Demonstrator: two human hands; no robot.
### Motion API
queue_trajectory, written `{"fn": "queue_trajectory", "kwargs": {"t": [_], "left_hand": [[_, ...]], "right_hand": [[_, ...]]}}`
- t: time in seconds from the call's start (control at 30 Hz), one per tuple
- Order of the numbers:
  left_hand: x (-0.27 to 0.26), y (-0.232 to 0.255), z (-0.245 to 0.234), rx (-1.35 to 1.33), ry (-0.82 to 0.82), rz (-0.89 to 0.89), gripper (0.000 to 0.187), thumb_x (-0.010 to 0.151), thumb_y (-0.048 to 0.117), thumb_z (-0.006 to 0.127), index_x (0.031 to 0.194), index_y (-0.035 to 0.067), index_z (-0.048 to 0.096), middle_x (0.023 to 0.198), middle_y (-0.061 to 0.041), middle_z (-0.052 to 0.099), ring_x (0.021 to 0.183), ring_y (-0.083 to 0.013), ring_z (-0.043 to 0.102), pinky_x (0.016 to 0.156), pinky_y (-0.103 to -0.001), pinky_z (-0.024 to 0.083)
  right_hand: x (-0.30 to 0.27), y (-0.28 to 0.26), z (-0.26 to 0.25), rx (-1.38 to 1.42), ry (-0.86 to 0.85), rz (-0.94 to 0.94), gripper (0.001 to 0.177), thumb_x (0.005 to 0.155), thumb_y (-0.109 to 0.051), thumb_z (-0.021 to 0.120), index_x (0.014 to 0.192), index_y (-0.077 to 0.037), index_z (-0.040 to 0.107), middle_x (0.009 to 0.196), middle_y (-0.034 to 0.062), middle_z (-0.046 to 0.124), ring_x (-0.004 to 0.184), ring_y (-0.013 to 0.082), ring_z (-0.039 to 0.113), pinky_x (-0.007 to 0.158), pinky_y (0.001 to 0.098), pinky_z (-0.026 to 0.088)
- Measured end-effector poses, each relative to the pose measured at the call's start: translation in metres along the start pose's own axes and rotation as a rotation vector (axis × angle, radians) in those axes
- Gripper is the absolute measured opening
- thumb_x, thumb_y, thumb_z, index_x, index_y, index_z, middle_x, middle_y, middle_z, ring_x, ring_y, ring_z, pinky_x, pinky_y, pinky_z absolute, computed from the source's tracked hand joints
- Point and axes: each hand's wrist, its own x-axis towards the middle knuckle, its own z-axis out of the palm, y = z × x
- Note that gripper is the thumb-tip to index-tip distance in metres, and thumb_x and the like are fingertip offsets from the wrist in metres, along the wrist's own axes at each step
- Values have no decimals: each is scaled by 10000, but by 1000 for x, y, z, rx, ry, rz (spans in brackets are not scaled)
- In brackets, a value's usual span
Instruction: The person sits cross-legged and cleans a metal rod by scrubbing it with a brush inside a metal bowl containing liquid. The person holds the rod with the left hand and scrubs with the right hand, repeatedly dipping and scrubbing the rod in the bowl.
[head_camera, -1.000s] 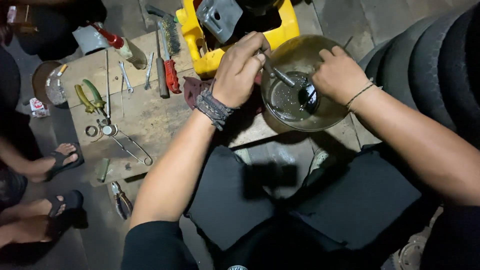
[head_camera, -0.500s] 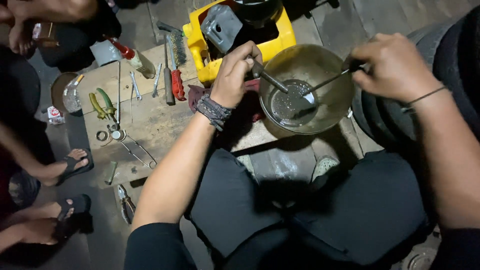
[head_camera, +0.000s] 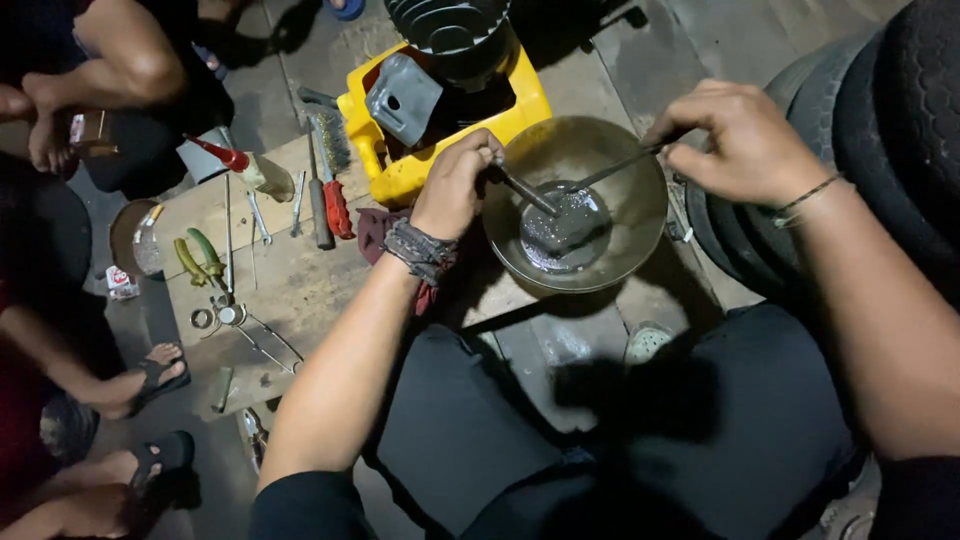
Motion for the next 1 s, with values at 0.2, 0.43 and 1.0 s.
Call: {"fn": "queue_trajectory", "kwargs": {"t": [0.2,0.43,1.0], "left_hand": [[-1,-13,-2,-43,0,-46,262,970,249,309,851,113,499,860,-47,525,853,-182,503,790,-335,375],[-5,-8,-6,-113,35,-37,254,971,216,311,828,121,499,833,-27,510,816,-161,480,760,-318,366],[-5,-29,-2,-106,75,-33,278,986,242,317,881,100,532,884,-33,529,890,-175,499,817,-322,368]], "right_hand": [[3,-29,-4,139,28,-46,282,842,-33,609,1051,-105,783,957,55,734,944,215,647,849,374,506],[6,-5,7,32,-32,39,261,880,-104,637,1090,-152,783,988,76,705,951,236,654,824,418,504],[0,-33,-7,70,99,-126,252,871,-17,625,1062,-47,786,984,89,741,989,279,630,862,440,511]]}}
